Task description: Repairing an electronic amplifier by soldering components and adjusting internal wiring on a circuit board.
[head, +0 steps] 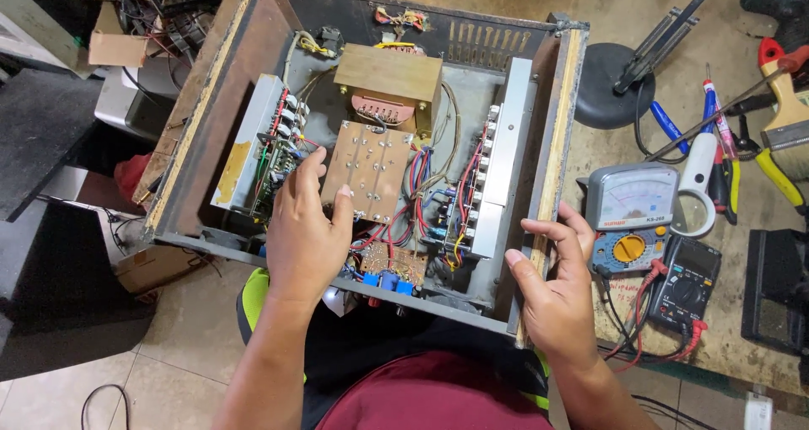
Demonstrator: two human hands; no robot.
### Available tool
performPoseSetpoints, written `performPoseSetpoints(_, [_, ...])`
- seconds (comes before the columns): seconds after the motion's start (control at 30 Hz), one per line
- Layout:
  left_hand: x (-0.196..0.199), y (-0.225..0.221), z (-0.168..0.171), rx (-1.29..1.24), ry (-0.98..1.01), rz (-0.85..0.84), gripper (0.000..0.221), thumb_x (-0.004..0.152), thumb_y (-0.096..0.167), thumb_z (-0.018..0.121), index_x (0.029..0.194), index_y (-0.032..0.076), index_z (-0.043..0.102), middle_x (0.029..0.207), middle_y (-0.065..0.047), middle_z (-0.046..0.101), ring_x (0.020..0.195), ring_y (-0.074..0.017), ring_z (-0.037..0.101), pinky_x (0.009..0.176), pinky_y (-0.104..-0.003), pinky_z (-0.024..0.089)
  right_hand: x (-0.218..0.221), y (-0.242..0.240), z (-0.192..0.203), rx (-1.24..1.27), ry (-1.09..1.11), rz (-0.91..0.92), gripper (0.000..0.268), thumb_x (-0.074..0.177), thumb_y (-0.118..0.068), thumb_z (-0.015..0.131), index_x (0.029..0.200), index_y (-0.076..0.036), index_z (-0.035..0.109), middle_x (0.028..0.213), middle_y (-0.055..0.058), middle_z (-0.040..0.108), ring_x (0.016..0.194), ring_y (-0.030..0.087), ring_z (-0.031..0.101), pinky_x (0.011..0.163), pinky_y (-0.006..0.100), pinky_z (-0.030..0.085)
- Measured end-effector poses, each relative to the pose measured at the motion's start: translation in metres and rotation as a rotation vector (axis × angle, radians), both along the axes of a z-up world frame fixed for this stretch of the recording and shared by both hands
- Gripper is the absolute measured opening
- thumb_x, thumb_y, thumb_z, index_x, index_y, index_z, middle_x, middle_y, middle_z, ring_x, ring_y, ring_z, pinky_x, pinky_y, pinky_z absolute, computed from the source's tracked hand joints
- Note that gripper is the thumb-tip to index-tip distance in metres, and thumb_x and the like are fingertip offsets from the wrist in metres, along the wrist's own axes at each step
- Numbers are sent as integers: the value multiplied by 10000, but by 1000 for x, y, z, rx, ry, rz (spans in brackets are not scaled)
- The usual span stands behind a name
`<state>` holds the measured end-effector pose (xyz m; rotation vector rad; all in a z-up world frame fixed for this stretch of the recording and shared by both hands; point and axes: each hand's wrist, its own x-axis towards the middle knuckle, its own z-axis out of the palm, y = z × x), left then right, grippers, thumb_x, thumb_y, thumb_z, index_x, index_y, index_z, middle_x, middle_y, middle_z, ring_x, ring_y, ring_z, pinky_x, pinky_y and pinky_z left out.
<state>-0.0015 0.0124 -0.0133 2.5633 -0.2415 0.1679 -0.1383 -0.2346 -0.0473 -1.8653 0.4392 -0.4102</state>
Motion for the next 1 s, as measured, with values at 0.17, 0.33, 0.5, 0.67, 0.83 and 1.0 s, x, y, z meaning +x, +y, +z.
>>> performPoseSetpoints(0.17, [1,0,-1,20,-3,-17,537,924,226,589,1438,102,493,1291,-100,652,1169,-356,583,913,-528,471,0,-1,-3,1,-2,-10,305,890,-112,689,1183,-179,635,1554,163,344,1526,269,361,1220,415,242])
performPoseSetpoints(0.33, [0,-1,3,31,46,3,535,940,274,594,1442,121,493,1317,-83,641,1183,-347,579,880,-532,494,1,-1,-6,-3,-12,-19,296,885,-113,694,1167,-186,645,1547,163,354,1534,252,345,1226,418,229])
performPoseSetpoints(0.5, [2,1,-4,25,-7,-19,506,934,250,600,1417,125,518,1290,-83,650,1161,-342,589,905,-512,486,1,-1,-4,7,2,-27,308,883,-125,695,1181,-187,649,1558,148,358,1533,255,342,1222,422,233])
performPoseSetpoints(0.67, [2,1,-5,43,22,3,522,932,309,617,1420,147,524,1293,-82,649,1162,-341,597,879,-523,505,2,1,1,38,33,-43,287,881,-124,699,1158,-194,672,1564,129,366,1519,258,368,1217,421,250])
performPoseSetpoints(0.83, [2,-2,7,85,147,5,743,853,485,732,1479,178,474,1392,-126,586,1281,-352,528,959,-529,480,2,0,1,36,33,-37,289,883,-124,700,1162,-192,669,1551,134,373,1516,256,370,1217,421,247])
performPoseSetpoints(1.0, [3,-1,6,168,147,-53,981,732,552,866,1517,166,421,1420,-174,557,1275,-402,511,995,-539,451,0,-1,-3,11,1,-21,305,887,-122,690,1181,-190,647,1555,162,363,1532,269,350,1219,428,238])
